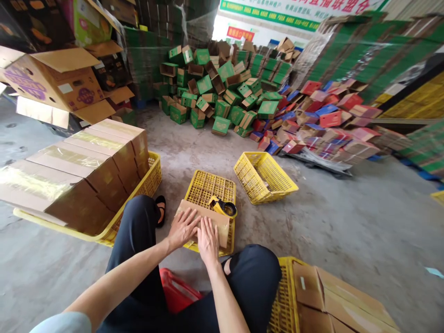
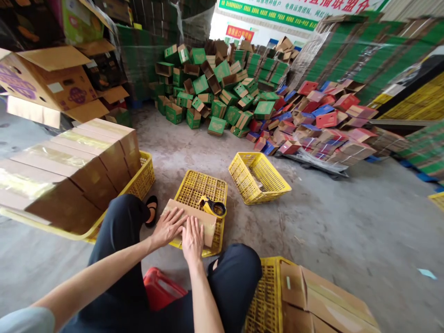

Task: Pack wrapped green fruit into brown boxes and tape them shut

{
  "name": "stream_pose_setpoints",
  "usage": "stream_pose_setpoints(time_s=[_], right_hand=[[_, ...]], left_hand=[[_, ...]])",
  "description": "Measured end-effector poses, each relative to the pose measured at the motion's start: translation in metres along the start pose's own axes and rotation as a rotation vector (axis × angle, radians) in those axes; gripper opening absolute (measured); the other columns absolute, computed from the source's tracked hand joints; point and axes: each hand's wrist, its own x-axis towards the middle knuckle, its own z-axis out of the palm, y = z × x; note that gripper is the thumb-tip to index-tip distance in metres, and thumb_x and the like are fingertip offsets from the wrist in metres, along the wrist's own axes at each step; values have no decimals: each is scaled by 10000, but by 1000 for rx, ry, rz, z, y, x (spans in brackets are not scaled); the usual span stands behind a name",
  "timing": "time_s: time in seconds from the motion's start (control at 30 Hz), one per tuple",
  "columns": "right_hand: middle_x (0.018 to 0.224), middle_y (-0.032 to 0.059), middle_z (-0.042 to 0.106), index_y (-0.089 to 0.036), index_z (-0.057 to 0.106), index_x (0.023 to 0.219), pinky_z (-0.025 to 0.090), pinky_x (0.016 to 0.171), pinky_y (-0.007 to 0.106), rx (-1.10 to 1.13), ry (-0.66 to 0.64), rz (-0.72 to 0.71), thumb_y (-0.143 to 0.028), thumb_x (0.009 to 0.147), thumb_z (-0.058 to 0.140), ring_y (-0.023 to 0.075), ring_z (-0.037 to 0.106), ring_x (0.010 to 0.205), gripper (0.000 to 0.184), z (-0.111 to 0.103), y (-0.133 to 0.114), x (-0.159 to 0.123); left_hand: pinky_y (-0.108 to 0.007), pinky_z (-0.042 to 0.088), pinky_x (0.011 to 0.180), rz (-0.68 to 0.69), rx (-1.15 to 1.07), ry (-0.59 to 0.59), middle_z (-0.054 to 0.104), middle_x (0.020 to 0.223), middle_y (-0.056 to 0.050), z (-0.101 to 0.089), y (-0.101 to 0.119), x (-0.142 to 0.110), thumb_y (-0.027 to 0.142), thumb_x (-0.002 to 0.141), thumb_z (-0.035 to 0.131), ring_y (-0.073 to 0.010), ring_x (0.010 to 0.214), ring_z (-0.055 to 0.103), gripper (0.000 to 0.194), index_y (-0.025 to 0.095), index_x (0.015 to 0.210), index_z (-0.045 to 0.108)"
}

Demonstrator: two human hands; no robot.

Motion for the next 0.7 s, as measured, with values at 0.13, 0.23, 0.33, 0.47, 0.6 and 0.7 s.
stream_pose_setpoints(time_s=[0.13, 0.23, 0.33, 0.47, 0.6, 0.7], right_hand=[[1553, 150, 533, -176, 503, 1541, 340, 1202, 515, 0, -5, 86, -363, 1091, 310, 292, 466, 1469, 524, -2, 7, 3], [1528, 158, 559, -140, 548, 1504, 362, 1186, 501, 4, 5, 169, -387, 1097, 263, 300, 482, 1454, 555, -8, 20, 3], [1527, 190, 554, -103, 560, 1488, 365, 1178, 519, -10, 27, 203, -395, 1093, 254, 324, 476, 1451, 579, -10, 21, 0], [1560, 206, 509, -112, 602, 1446, 376, 1147, 538, -46, 65, 171, -393, 1088, 293, 360, 500, 1401, 550, -8, -8, 4], [1407, 173, 634, -138, 633, 1401, 425, 1092, 462, 24, 28, 9, -364, 1085, 341, 315, 579, 1236, 486, -6, -45, 27], [1327, 181, 671, -143, 635, 1397, 452, 1026, 473, 41, 49, 56, -334, 1083, 316, 320, 597, 1142, 487, -2, -55, 42]], left_hand=[[-569, 37, 1295, -65, -22, -53, 356, 1669, -17, -14, -3, 5, 480, 1062, 419, -290, 1567, 284, 499, 376, 1546, 479], [-584, 9, 1289, -160, -40, -12, 350, 1670, -38, -20, -7, 7, 465, 1055, 436, -299, 1569, 278, 493, 353, 1529, 511], [-591, 64, 1286, -297, -115, 69, 305, 1690, -51, -21, -17, 7, 481, 1033, 478, -316, 1588, 221, 494, 326, 1496, 557], [-461, 293, 1257, -406, -319, 146, 196, 1727, -108, -14, -29, 7, 527, 1051, 381, -300, 1583, 240, 620, 199, 1573, 450], [-374, 393, 1204, -439, -407, 167, 273, 1703, -135, -10, -31, 9, 480, 1076, 290, -244, 1560, 309, 633, 149, 1610, 367], [-373, 403, 1201, -438, -420, 151, 281, 1701, -131, -12, -29, 10, 460, 1071, 314, -249, 1533, 372, 581, 151, 1522, 511]])
